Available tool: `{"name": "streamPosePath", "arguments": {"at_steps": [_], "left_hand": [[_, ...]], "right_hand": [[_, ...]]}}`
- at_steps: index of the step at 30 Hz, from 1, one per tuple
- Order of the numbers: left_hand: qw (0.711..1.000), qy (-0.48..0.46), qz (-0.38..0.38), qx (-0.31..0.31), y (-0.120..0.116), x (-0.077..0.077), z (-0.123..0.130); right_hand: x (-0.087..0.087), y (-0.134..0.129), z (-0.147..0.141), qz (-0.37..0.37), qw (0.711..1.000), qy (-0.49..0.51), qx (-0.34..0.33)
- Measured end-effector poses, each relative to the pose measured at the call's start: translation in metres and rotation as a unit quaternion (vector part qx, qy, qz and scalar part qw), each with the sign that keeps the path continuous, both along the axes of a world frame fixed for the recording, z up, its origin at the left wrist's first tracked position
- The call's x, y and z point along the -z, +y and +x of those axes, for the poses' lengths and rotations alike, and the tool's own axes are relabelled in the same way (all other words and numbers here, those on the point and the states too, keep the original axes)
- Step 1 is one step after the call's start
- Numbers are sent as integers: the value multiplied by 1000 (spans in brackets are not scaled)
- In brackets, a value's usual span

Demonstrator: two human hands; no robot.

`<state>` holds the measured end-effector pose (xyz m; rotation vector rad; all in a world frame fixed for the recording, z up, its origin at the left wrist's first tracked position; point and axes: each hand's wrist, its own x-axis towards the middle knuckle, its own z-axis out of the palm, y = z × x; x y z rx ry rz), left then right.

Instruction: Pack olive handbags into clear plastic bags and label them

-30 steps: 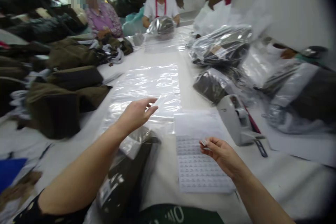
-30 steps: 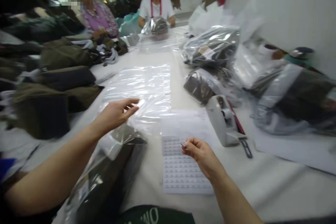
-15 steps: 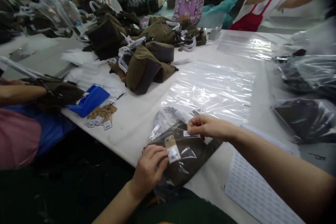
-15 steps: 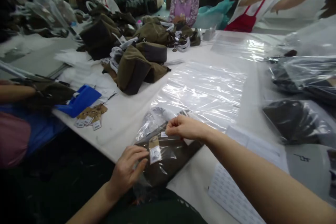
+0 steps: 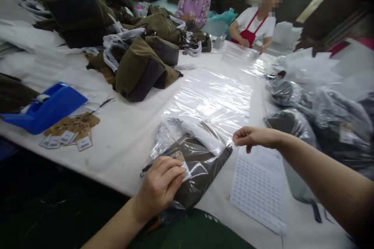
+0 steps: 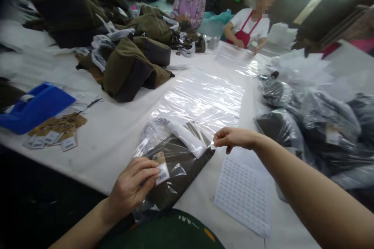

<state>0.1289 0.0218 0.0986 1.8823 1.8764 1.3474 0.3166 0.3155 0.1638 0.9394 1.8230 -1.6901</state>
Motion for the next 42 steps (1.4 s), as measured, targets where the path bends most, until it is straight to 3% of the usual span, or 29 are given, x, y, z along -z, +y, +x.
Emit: {"name": "streamPosePath", "arguments": {"at_steps": [4,5,7,8,10,11,14,16,18,25,30,37,42], "left_hand": [[999,15,5,42,36,-12,16],[999,11,2,45,44,-15,20],[999,-9,-7,39,57,-20,28],[999,-22,-12,31,62,-22,31],[999,-45,-21,13,72,-25,35],[998,-52,-25,4,76,-25,37],[998,-50,-40,-10,87,-22,39],[998,-39,-53,-5,93,-18,39],[998,-24,-64,9,98,-13,39],[990,47,-46,123,123,-10,35],[989,64,-46,129,142,-11,32],[979,94,-40,177,157,-10,34],[989,51,-26,136,155,-14,19]], "right_hand": [[1,11,8,1,1000,10,20],[2,8,9,1,998,26,57],[7,-10,11,-14,971,101,214],[11,-27,12,-34,933,158,321],[20,-71,14,-105,805,276,515],[25,-96,14,-148,748,312,566],[42,-165,11,-258,645,363,620],[51,-194,6,-295,600,394,630],[58,-206,-1,-311,570,422,633],[74,-195,-8,-355,531,476,605],[76,-187,-2,-383,508,466,615],[79,-180,2,-392,514,448,618],[76,-182,8,-394,528,451,603]]}}
